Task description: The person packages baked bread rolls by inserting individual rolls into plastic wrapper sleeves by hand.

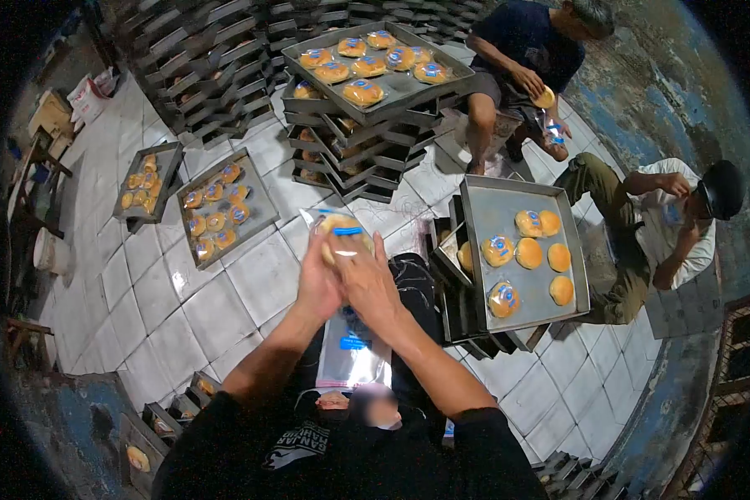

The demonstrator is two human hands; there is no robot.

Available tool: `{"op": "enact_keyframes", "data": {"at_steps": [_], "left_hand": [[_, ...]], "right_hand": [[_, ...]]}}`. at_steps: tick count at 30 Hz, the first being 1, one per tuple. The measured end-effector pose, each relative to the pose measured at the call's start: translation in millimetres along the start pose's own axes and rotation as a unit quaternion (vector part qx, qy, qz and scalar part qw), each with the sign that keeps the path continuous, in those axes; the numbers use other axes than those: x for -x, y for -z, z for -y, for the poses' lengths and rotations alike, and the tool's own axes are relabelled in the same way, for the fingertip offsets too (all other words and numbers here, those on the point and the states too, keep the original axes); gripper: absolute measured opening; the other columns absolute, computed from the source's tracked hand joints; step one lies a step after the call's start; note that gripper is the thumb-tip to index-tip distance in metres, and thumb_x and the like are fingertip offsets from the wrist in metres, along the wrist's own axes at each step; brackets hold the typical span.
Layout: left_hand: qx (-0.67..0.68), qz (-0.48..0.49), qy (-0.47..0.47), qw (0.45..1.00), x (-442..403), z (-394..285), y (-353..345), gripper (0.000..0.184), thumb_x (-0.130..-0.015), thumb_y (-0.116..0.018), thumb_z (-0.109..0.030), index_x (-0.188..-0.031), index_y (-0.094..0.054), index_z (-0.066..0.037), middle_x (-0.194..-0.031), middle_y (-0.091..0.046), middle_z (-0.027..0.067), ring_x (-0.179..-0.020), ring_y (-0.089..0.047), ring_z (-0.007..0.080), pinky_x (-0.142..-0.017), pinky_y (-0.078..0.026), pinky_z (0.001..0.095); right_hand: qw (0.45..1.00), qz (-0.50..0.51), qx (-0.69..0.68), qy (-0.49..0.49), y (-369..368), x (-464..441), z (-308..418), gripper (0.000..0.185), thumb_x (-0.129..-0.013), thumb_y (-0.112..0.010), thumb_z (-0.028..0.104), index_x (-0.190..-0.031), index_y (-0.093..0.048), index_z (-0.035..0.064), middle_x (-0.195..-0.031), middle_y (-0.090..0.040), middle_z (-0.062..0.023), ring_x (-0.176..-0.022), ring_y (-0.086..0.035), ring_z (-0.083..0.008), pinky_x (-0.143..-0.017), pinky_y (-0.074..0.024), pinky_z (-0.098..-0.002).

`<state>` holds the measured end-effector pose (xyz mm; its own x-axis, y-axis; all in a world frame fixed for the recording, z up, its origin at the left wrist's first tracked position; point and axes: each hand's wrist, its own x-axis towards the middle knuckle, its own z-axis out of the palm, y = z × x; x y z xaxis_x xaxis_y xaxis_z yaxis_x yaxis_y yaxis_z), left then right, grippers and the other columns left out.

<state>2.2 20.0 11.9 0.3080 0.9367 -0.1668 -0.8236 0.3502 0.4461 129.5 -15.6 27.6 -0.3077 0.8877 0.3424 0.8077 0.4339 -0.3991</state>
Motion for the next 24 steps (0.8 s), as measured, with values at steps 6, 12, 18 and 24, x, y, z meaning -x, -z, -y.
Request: {"op": "enact_keyframes", "data": {"at_steps": [6, 12, 18, 24], "left_hand": [[0.056, -0.087, 0.068, 0.992, -20, 6, 12, 0.062, -0.107, -0.034, -0.054, -0.142, -0.05, -0.006, -0.133, -0.063, 0.0147, -0.118, -0.064, 0.0287, -0.106, -0.049, 0.0448], [0.055, -0.07, 0.12, 0.989, -32, -8, 16, 0.065, -0.106, -0.036, -0.058, -0.139, -0.054, -0.005, -0.139, -0.06, 0.0172, -0.125, -0.06, 0.0358, -0.109, -0.047, 0.0524], [0.049, -0.074, 0.08, 0.993, 15, -46, 11, 0.061, -0.108, -0.035, -0.054, -0.141, -0.051, -0.005, -0.141, -0.058, 0.0177, -0.13, -0.057, 0.0344, -0.108, -0.046, 0.0571], [-0.367, -0.114, -0.11, 0.917, 18, -27, 30, 0.059, -0.11, -0.036, -0.047, -0.142, -0.051, 0.0, -0.14, -0.06, 0.0151, -0.126, -0.06, 0.0258, -0.11, -0.046, 0.0388]], "right_hand": [[0.981, -0.033, -0.179, 0.062, 43, -8, 10, 0.026, -0.091, -0.066, 0.015, -0.115, -0.061, 0.005, -0.103, -0.067, -0.0132, -0.097, -0.067, -0.0348, -0.097, -0.048, -0.0488], [0.807, 0.261, -0.526, -0.059, 38, 23, 28, 0.017, -0.096, -0.067, 0.014, -0.087, -0.059, 0.0027, -0.083, -0.06, -0.0036, -0.073, -0.058, -0.0183, -0.067, -0.0467, -0.0302], [0.915, -0.047, -0.349, -0.197, 43, 27, 25, 0.021, -0.085, -0.079, 0.007, -0.099, -0.065, -0.0005, -0.102, -0.065, -0.0107, -0.093, -0.064, -0.0255, -0.081, -0.0513, -0.0353], [0.973, -0.116, -0.19, -0.056, 34, 16, 18, 0.024, -0.087, -0.075, 0.013, -0.104, -0.068, -0.0024, -0.101, -0.069, -0.0176, -0.091, -0.068, -0.033, -0.08, -0.0542, -0.0374]]}}
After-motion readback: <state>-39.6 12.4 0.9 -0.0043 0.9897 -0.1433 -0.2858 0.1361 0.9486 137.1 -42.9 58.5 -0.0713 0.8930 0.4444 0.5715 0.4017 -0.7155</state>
